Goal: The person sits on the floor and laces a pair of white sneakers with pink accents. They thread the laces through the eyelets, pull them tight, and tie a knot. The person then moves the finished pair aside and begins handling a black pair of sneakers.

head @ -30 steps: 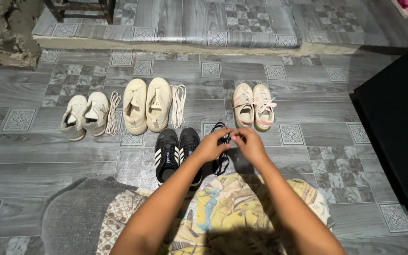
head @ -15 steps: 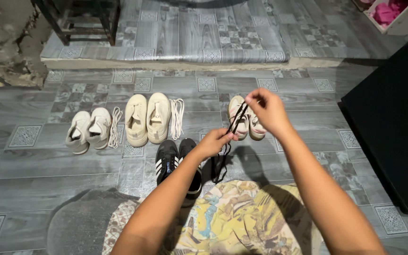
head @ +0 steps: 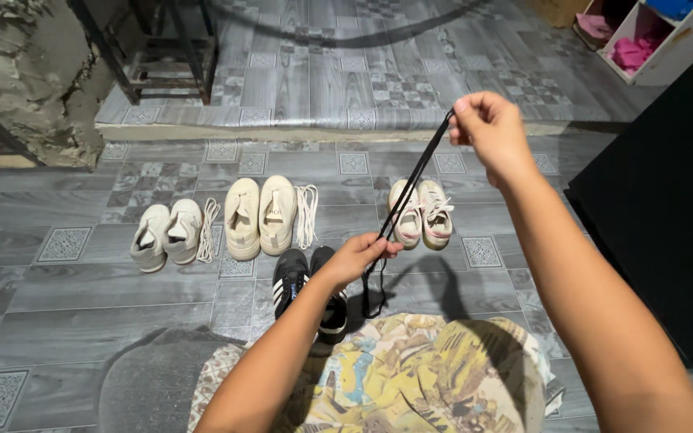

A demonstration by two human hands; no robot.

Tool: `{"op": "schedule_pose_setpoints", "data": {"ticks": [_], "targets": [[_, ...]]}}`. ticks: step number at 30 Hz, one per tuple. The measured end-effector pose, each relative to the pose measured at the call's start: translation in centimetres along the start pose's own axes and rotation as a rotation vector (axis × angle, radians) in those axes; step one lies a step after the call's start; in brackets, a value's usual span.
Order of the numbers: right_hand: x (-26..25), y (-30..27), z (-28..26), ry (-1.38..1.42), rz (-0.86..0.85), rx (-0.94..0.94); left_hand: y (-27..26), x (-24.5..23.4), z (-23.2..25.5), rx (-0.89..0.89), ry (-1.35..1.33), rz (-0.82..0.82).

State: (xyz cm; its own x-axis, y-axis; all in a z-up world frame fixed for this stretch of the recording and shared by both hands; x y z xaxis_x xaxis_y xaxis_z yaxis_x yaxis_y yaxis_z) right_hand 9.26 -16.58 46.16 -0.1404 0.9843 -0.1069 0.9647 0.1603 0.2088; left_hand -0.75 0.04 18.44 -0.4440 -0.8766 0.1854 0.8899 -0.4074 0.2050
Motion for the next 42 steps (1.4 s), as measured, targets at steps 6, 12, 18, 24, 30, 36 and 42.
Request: {"op": "schedule_pose_setpoints", "data": {"ticks": [6, 12, 18, 24, 30, 36, 42], "targets": [[-0.5, 0.7, -2.7, 0.168, 0.042, 0.033, -2.2, -0.2, 0.2, -0.032, -0.078, 0.015], [-0.9, 1.9, -2.8, 0.151, 0.058, 0.101, -5.6, -1.7, -0.4, -0.13, -0.194, 0.116], [-0.4, 4.6, -1.9, -0.001, 0.085, 0.053, -9.8, -3.4, -1.7, -0.162, -0.288, 0.207], [2.9, 7.9, 0.0, 0.086, 0.07, 0.008, -13.8, -5.6, -4.4, -0.214, -0.324, 0.29], [8.8, 10.5, 5.4, 0.132, 0.021, 0.06, -15.7, -7.6, -8.1, -0.253, -0.349, 0.39], [13.6, 12.4, 13.4, 0.126, -0.049, 0.092, -15.8, -9.7, -12.3, -0.364, -0.419, 0.541], [15.9, 14.7, 22.9, -0.016, -0.019, 0.091, -14.5, -11.2, -15.3, -0.358, -0.634, 0.625]]}}
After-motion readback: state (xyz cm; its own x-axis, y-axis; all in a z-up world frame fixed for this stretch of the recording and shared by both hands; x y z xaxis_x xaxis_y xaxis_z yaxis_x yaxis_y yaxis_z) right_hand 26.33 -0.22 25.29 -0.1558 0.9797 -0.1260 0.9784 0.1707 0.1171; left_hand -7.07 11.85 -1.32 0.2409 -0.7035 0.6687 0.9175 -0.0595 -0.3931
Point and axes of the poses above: each hand's wrist, its own y-axis towards the middle knuckle, its own x-axis out of the palm, z = x × y, the point moved 10 cm from there along y, towards the middle knuckle, and after that the axes turned 7 degrees about x, right-handed, at the moved point
